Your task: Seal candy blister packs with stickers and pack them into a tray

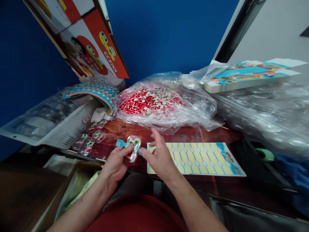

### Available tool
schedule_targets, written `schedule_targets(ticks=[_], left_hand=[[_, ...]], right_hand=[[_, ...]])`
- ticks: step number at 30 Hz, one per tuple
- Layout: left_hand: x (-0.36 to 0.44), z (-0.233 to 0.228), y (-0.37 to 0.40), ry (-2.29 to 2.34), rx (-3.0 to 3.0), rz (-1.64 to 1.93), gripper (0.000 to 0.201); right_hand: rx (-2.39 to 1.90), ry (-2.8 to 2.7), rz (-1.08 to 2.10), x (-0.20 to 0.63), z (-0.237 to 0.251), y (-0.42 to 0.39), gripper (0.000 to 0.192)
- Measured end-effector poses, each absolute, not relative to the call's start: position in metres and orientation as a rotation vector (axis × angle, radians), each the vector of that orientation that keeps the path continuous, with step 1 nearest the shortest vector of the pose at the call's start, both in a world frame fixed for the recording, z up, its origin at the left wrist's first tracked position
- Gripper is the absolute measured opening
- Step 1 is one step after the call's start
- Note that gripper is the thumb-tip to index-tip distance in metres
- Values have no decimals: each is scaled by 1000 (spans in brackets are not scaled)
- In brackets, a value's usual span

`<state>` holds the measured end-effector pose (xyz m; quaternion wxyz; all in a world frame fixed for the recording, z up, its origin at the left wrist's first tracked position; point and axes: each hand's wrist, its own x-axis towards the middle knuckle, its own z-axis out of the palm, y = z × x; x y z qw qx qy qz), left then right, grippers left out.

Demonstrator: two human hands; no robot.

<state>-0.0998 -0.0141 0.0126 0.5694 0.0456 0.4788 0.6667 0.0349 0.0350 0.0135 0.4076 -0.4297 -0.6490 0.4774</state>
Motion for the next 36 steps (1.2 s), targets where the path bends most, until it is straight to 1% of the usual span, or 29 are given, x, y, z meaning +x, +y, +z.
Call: schedule_targets(ticks=[1, 2, 3, 4, 6, 11, 14, 15, 18, 19, 22, 26, 29, 32, 36], left_hand=[[-101, 11, -13, 1140, 89, 1598, 30], [-101, 10, -11, 1158, 80, 1629, 29], [-101, 9, -10, 1172, 80, 1658, 30], [-100, 10, -10, 1179, 83, 1681, 30], [-96, 11, -11, 1165, 100, 1709, 30], [-83, 12, -18, 1080, 166, 1709, 28], [-83, 8, -21, 1069, 260, 1605, 23], [-85, 7, -21, 1072, 296, 1569, 24], [-92, 7, -20, 1085, 344, 1530, 34], [-95, 7, -19, 1085, 335, 1538, 34], [-99, 11, -17, 1008, 292, 1501, 20], [-96, 15, -17, 831, 213, 1266, 14], [-95, 16, -15, 758, 174, 1162, 14], [-96, 16, -12, 713, 152, 1096, 16], [-92, 23, -11, 941, 229, 1175, 19]], right_hand=[[-1137, -1647, 956, 36, 17, 32, 37], [-1154, -1669, 777, 36, 20, 29, 20], [-1141, -1710, 687, 36, 22, 25, 10], [-1112, -1768, 686, 34, 24, 20, 13], [-1070, -1840, 829, 26, 23, 11, 18], [-994, -1558, 1370, 8, 8, 4, 22], [-881, -1494, 1517, 9, 0, 8, 26], [-873, -1486, 1523, 11, -2, 9, 26], [-899, -1420, 1502, 19, -7, 13, 27], [-909, -1394, 1491, 21, -7, 13, 27], [-899, -1355, 1482, 23, -7, 12, 26], [-852, -1400, 1511, 23, -1, 9, 22], [-856, -1497, 1523, 26, 5, 9, 22], [-895, -1587, 1454, 30, 9, 10, 25], [-1001, -1679, 1280, 33, 12, 8, 28]])
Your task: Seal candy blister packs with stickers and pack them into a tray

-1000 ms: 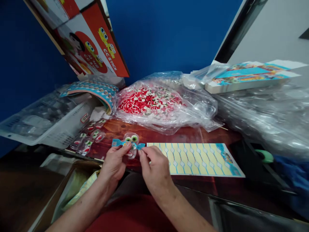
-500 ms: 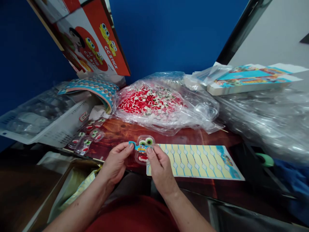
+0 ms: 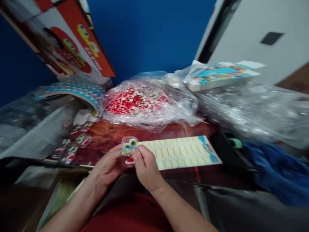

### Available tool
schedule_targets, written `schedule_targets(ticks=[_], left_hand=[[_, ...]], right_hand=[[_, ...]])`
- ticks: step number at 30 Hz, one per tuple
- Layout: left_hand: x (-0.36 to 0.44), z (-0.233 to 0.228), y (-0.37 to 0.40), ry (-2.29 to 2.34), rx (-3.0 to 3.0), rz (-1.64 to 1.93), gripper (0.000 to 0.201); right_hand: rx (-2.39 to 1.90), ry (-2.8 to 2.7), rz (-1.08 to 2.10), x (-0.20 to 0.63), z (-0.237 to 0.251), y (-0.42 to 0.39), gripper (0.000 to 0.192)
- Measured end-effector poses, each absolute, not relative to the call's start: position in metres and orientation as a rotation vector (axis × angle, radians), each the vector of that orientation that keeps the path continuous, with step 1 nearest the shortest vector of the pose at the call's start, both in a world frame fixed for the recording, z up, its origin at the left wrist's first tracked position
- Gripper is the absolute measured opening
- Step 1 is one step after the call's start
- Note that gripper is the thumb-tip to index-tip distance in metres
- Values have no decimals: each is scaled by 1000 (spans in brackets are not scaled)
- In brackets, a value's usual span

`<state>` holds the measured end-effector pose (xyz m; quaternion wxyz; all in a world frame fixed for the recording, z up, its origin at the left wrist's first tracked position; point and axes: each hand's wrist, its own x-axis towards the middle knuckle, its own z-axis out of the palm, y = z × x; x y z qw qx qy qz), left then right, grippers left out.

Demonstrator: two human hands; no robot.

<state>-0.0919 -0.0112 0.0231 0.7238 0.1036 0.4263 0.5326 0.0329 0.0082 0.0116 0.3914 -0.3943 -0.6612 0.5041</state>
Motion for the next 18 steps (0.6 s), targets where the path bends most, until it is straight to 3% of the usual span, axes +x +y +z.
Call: schedule_targets(ticks=[7, 12, 15, 18], left_hand=[[-77, 22, -14, 1206, 507, 1335, 24], [-31, 16, -7, 1098, 805, 1183, 21], [3, 12, 5, 1134, 1267, 879, 49], [20, -5, 31, 1310, 1933, 571, 70]], right_hand=[[-1091, -1984, 808, 48, 12, 8, 21], [-1146, -1963, 732, 92, 17, -3, 22], [-1403, -1869, 547, 154, 19, -29, 25], [-2049, -1532, 195, 249, 26, -75, 30]])
